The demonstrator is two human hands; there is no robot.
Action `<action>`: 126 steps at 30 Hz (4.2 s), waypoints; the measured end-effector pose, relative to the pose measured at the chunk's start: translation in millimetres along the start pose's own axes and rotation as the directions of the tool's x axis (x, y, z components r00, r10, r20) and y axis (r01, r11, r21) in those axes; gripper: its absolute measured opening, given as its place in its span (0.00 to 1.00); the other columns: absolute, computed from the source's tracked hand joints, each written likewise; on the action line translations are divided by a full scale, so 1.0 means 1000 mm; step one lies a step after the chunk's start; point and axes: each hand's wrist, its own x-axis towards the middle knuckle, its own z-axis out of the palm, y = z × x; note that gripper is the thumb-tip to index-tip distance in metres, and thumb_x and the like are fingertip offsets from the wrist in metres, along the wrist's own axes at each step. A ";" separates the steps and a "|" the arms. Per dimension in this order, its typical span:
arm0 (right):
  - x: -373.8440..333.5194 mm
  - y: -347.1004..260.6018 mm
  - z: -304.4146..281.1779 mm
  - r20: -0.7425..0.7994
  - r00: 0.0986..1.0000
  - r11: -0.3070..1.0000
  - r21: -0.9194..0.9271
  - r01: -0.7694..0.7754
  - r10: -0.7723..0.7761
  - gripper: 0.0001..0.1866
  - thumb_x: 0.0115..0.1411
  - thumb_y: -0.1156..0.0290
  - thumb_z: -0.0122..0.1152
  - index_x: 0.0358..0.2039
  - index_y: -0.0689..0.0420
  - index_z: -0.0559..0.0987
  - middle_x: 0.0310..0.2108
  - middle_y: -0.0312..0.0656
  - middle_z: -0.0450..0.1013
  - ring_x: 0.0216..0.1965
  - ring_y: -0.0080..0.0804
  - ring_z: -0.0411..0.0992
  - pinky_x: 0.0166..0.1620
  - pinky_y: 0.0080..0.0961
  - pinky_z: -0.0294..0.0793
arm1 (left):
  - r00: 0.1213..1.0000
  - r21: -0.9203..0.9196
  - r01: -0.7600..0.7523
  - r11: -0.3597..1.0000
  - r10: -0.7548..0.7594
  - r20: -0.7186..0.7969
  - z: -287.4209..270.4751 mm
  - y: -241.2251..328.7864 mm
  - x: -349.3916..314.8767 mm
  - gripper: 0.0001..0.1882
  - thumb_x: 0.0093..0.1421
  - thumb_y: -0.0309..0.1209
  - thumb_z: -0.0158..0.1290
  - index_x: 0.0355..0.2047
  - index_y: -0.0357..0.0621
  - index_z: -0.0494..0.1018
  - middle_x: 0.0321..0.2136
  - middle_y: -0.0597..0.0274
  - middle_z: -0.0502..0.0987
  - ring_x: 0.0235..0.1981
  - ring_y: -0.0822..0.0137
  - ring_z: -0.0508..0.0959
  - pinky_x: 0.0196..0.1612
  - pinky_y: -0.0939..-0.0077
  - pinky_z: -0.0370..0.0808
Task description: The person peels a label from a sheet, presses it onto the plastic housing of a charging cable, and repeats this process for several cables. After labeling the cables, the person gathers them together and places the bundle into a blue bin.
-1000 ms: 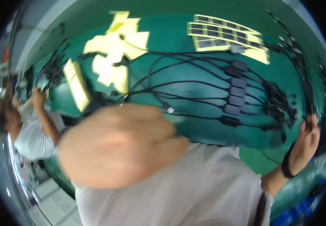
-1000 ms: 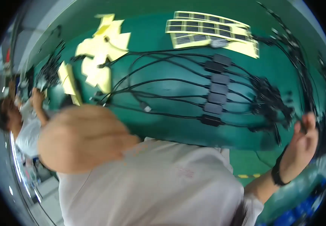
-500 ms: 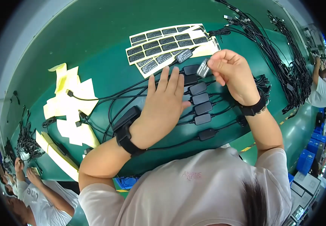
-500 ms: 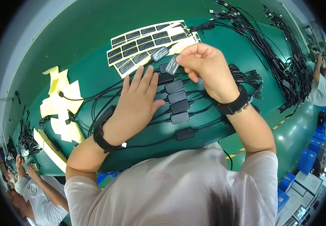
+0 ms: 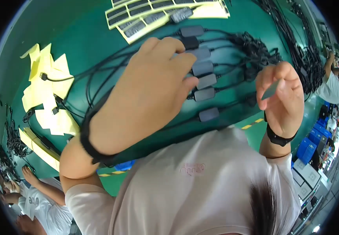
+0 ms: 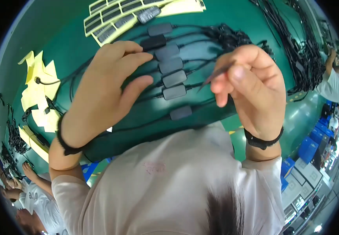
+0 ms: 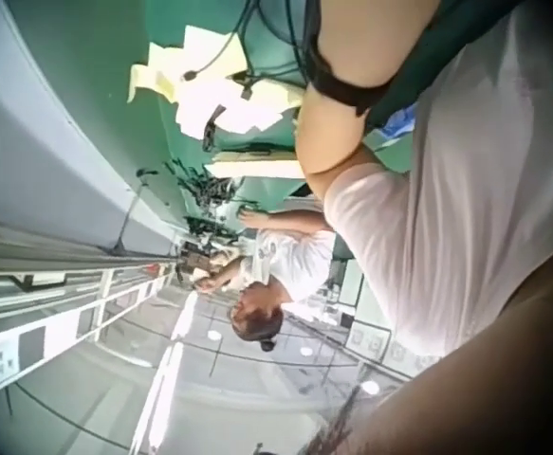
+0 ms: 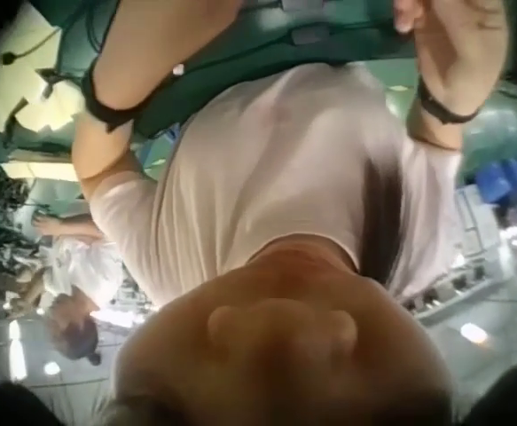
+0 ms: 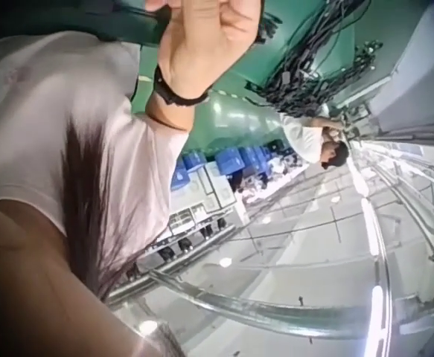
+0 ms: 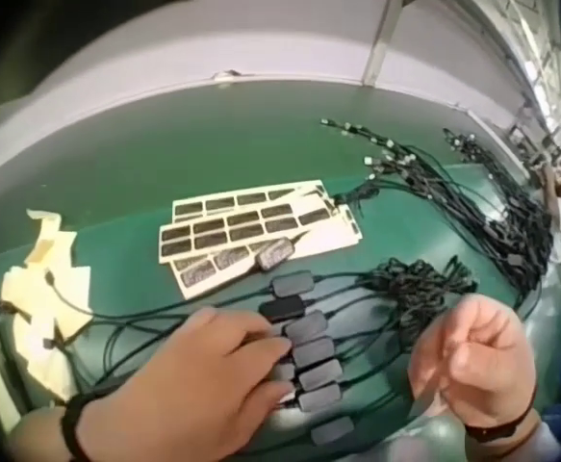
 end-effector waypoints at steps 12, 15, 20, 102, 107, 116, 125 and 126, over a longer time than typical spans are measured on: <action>-0.077 0.059 -0.022 -0.270 0.949 0.956 -0.191 -0.221 0.166 0.04 0.58 0.75 0.54 0.32 0.61 0.71 0.31 0.39 0.68 0.24 0.23 0.64 0.26 0.17 0.63 | 0.978 0.110 0.162 0.981 -0.175 0.115 0.028 0.060 -0.063 0.21 0.44 0.27 0.60 0.41 0.38 0.70 0.40 0.53 0.70 0.39 0.52 0.69 0.41 0.65 0.69; -0.075 0.067 -0.015 -0.294 0.947 0.987 -0.045 -0.153 0.133 0.05 0.57 0.79 0.54 0.35 0.63 0.71 0.30 0.39 0.70 0.24 0.23 0.66 0.28 0.17 0.64 | 0.989 0.005 0.146 0.989 -0.146 0.033 0.054 0.059 -0.063 0.20 0.44 0.26 0.60 0.40 0.37 0.70 0.39 0.53 0.70 0.37 0.53 0.70 0.40 0.64 0.69; -0.075 0.065 -0.025 -0.124 0.980 0.977 0.166 -0.134 0.155 0.09 0.57 0.80 0.54 0.40 0.63 0.71 0.28 0.38 0.71 0.24 0.23 0.67 0.29 0.18 0.66 | 0.991 0.083 0.133 0.988 -0.133 -0.006 0.076 0.056 -0.061 0.15 0.46 0.23 0.58 0.37 0.37 0.71 0.33 0.54 0.70 0.34 0.53 0.70 0.37 0.63 0.69; -0.054 0.074 -0.007 0.128 0.991 0.997 -0.063 0.053 -0.045 0.11 0.58 0.81 0.56 0.39 0.58 0.65 0.32 0.42 0.75 0.33 0.21 0.72 0.31 0.13 0.68 | 0.891 -0.546 0.341 0.765 -0.449 -0.074 0.062 0.077 -0.061 0.08 0.52 0.24 0.59 0.33 0.36 0.76 0.31 0.60 0.74 0.28 0.72 0.72 0.31 0.83 0.68; -0.063 0.073 0.003 0.130 0.987 0.983 -0.145 0.113 -0.094 0.11 0.58 0.83 0.55 0.39 0.59 0.65 0.35 0.45 0.75 0.35 0.23 0.73 0.34 0.15 0.70 | 0.819 -0.711 0.292 0.640 -0.551 -0.160 0.069 0.080 -0.062 0.08 0.52 0.25 0.59 0.33 0.36 0.76 0.28 0.61 0.74 0.26 0.74 0.72 0.27 0.83 0.68; -0.065 0.075 0.008 0.194 0.970 0.976 -0.137 0.172 -0.144 0.10 0.58 0.84 0.54 0.38 0.60 0.66 0.37 0.47 0.75 0.39 0.26 0.74 0.39 0.18 0.73 | 0.757 -0.833 0.212 0.512 -0.625 -0.192 0.071 0.081 -0.062 0.08 0.52 0.24 0.58 0.33 0.36 0.76 0.28 0.60 0.75 0.25 0.73 0.73 0.26 0.83 0.69; -0.064 0.054 0.012 -0.010 0.994 0.803 -0.591 0.080 -0.107 0.16 0.52 0.79 0.63 0.40 0.62 0.70 0.29 0.41 0.72 0.31 0.28 0.70 0.34 0.19 0.69 | 0.835 -0.567 0.334 0.753 -0.516 -0.193 0.047 0.086 -0.065 0.01 0.51 0.20 0.54 0.25 0.37 0.73 0.25 0.57 0.71 0.23 0.65 0.70 0.26 0.76 0.68; -0.060 0.045 0.008 0.168 0.964 0.662 -0.701 0.264 -0.207 0.15 0.49 0.79 0.64 0.38 0.62 0.72 0.28 0.40 0.71 0.31 0.29 0.69 0.34 0.20 0.68 | 0.892 -0.424 0.317 0.849 -0.418 -0.171 0.045 0.087 -0.069 0.02 0.51 0.20 0.55 0.25 0.37 0.73 0.25 0.58 0.71 0.24 0.64 0.71 0.27 0.75 0.68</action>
